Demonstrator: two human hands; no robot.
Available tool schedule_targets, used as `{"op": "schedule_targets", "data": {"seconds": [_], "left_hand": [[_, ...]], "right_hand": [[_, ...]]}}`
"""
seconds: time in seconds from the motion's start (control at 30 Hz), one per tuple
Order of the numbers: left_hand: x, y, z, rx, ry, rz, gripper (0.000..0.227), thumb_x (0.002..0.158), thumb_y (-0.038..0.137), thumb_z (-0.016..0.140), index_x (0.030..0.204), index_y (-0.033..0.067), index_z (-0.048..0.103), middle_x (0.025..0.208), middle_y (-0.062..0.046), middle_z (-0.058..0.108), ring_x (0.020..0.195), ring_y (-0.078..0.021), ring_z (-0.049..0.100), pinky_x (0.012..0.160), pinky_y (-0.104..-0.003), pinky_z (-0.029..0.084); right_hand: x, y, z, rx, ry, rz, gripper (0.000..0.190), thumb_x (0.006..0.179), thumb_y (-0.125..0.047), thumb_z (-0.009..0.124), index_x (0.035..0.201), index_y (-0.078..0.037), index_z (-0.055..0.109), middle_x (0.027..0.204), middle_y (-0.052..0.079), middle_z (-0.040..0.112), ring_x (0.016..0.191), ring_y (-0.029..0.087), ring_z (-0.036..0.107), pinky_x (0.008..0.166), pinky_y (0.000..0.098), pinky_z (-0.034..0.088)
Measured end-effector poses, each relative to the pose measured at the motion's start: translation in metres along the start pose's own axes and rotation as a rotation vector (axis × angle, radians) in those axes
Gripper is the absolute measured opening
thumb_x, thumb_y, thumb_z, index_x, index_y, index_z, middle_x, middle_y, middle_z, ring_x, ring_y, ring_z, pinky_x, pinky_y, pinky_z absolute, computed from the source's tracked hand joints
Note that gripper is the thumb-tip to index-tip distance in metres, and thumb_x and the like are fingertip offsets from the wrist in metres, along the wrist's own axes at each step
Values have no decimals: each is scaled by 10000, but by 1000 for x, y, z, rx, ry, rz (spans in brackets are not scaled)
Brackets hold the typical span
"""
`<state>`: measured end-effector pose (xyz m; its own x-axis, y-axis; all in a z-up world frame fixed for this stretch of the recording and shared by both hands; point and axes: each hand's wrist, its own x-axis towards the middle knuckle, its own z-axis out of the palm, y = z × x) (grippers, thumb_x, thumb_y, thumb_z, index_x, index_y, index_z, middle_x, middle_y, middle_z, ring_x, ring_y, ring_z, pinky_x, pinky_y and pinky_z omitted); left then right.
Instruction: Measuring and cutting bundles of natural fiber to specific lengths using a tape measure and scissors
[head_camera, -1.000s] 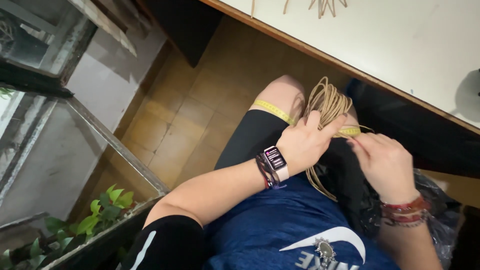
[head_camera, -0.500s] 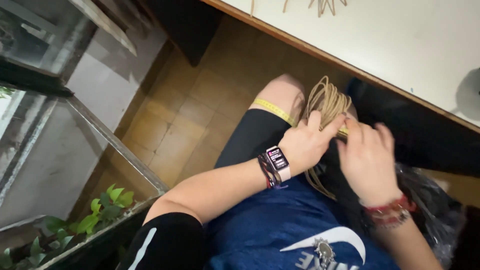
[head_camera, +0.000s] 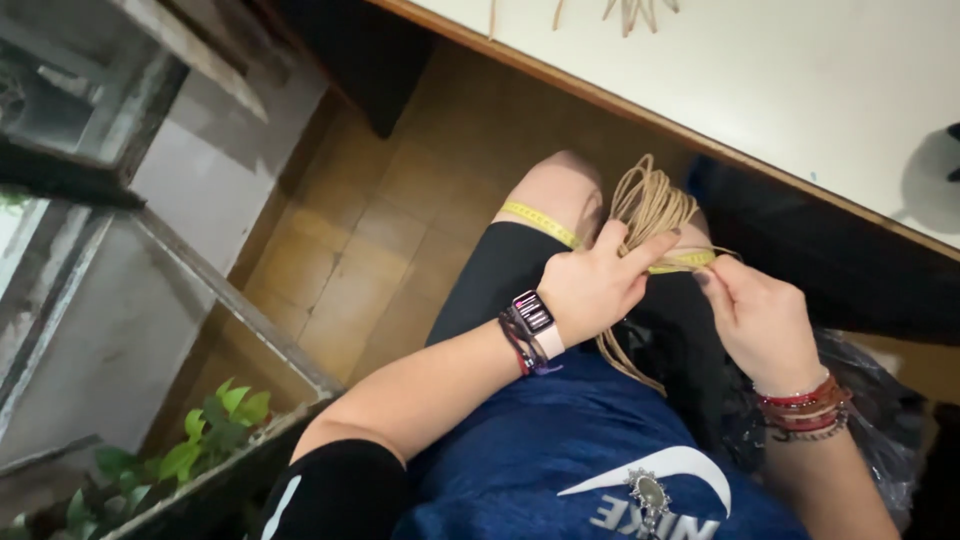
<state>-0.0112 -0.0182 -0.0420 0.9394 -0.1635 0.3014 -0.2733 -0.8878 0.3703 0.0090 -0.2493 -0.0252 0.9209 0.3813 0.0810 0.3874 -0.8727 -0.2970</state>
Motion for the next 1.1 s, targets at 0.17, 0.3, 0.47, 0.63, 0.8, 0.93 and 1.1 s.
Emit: {"op": "schedule_targets", "data": {"seconds": [0.17,0.3,0.47,0.63,0.8,0.93,1.1], "left_hand": [[4,-17,12,-205,-104,-43,575,849,476,641,1398,521,480,1105,32,527,663,-370,720,635,-516,625],[2,-11,10,-285,-171,-119,609,802,523,664,1385,551,489,1140,84,568,821,-351,752,771,-482,651],[6,-27,-5,-824,-172,-217,931,771,378,756,1584,313,307,1265,-65,626,1113,-398,693,941,-519,598],[-10,-59,21,-1304,-304,-547,232,1050,214,590,1205,192,761,1018,-147,779,929,-304,769,723,-367,667],[-7,-50,7,-1485,-249,-534,176,989,107,702,1151,74,761,982,-157,775,882,-183,759,758,-298,663],[-10,-53,10,-1403,-189,-471,173,947,30,734,1113,59,772,937,-162,779,850,-219,775,742,-318,679],[3,-52,-13,-989,6,-246,191,895,66,758,1019,200,814,877,-37,783,816,-202,774,675,-311,642]], "right_hand": [[3,-20,-3,-30,-45,8,210,1069,-337,576,914,-219,652,749,2,682,839,278,726,731,399,578],[16,-56,-18,-104,-84,-2,225,1015,-339,609,973,-120,637,766,124,678,793,385,721,662,478,573],[29,-51,-10,119,-70,91,298,1051,-335,591,885,-88,607,706,190,638,818,440,686,670,518,526],[25,-38,-3,372,-78,225,296,1070,-337,607,887,-104,604,690,145,666,857,412,708,639,467,527],[20,-25,5,585,-41,241,262,1114,-266,542,936,-128,676,692,70,662,738,187,657,685,395,534],[21,-28,2,621,-25,248,298,1126,-262,528,914,-119,682,685,88,667,775,143,634,710,380,541],[40,-51,-35,780,-143,129,280,1106,-162,491,924,-77,685,769,126,662,833,165,556,763,409,528]]}}
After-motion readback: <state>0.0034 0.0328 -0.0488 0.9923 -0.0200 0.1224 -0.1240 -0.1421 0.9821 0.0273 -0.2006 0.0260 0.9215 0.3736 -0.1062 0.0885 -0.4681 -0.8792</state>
